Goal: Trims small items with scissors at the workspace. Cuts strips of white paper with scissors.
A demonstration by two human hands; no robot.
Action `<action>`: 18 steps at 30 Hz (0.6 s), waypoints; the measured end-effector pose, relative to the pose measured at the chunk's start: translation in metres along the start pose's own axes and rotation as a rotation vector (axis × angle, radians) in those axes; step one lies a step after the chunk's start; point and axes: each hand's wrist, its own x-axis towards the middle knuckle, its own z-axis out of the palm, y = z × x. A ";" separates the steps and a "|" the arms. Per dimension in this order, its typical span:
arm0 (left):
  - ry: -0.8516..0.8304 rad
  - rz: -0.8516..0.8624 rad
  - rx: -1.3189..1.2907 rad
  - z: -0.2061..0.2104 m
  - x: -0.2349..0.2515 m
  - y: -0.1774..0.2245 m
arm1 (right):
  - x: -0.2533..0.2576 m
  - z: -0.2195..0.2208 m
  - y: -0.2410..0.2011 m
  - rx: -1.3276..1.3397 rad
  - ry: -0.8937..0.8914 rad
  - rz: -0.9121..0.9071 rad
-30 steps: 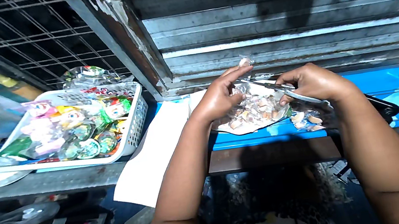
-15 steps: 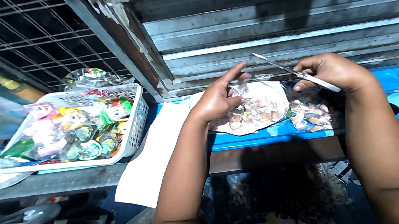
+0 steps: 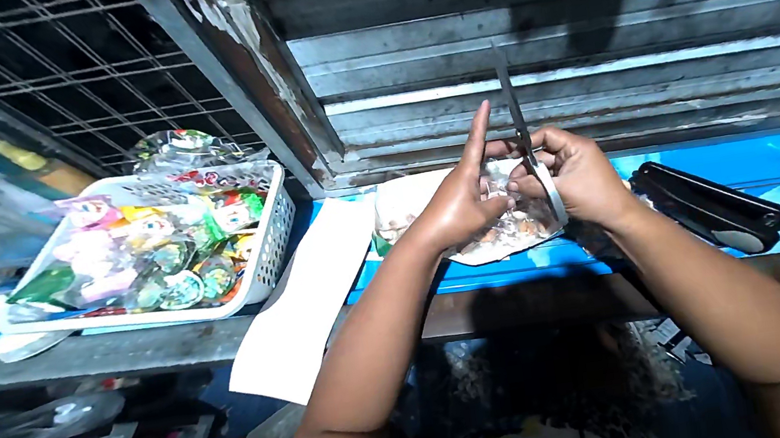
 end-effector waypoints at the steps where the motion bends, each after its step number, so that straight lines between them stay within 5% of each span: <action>1: -0.011 -0.012 -0.008 0.001 0.000 0.001 | 0.000 0.000 0.001 -0.020 0.002 -0.032; 9: -0.054 -0.101 -0.017 -0.002 0.001 0.001 | 0.011 -0.024 0.001 -0.039 0.188 -0.107; 18: -0.086 0.069 -0.198 -0.005 0.000 -0.006 | 0.016 -0.033 0.006 0.001 0.230 -0.128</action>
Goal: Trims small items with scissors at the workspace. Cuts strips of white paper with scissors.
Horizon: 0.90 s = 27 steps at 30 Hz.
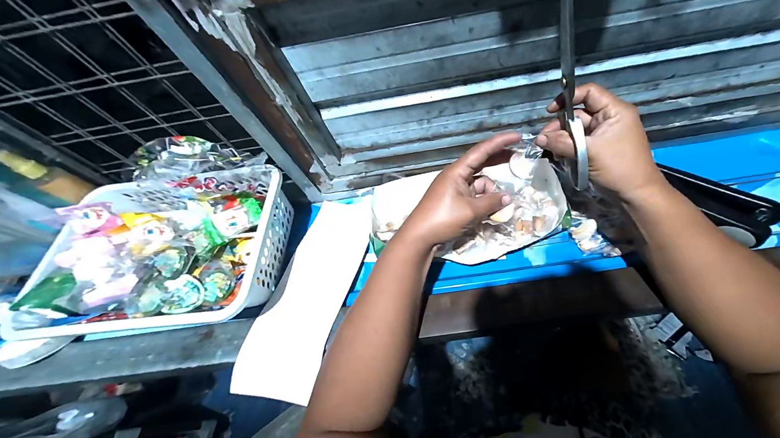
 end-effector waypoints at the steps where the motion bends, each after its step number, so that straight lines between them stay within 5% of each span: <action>1: -0.023 -0.001 -0.005 -0.001 -0.001 0.000 | 0.000 0.000 0.000 0.005 -0.002 -0.001; 6: -0.087 -0.089 -0.008 -0.004 -0.003 0.005 | 0.000 0.000 -0.003 -0.020 -0.028 0.024; 16: 0.285 0.076 0.144 -0.042 -0.012 0.017 | 0.004 -0.041 -0.005 -0.499 -0.552 0.216; 27: 0.136 -0.029 0.272 -0.034 -0.009 0.012 | 0.002 -0.034 -0.009 -0.550 -0.613 0.173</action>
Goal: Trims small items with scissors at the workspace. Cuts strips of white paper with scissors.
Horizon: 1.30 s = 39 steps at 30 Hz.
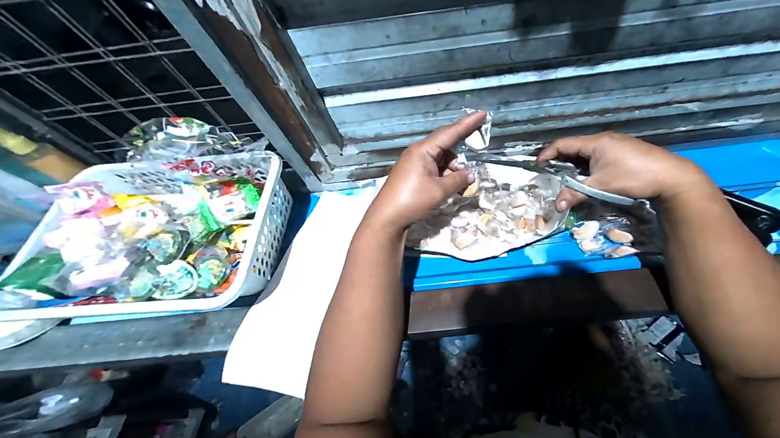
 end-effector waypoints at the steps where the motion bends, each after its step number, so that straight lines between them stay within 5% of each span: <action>1: -0.009 -0.008 0.021 0.001 0.000 0.000 | 0.000 0.000 0.000 -0.015 0.005 -0.012; 39: -0.059 -0.076 0.033 0.009 0.001 0.003 | 0.004 0.000 -0.007 -0.018 -0.085 0.039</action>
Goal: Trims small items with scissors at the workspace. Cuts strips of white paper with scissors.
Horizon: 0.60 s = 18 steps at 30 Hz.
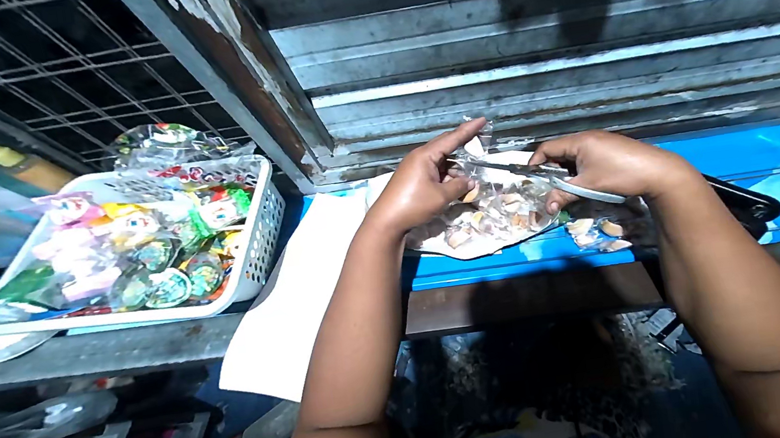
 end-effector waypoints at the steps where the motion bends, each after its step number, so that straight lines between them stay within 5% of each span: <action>1: -0.001 -0.012 0.000 0.000 0.000 0.001 | 0.000 0.000 -0.001 0.011 -0.019 0.013; 18: 0.033 0.029 0.041 -0.008 -0.001 -0.002 | -0.004 -0.005 0.001 0.016 -0.060 0.025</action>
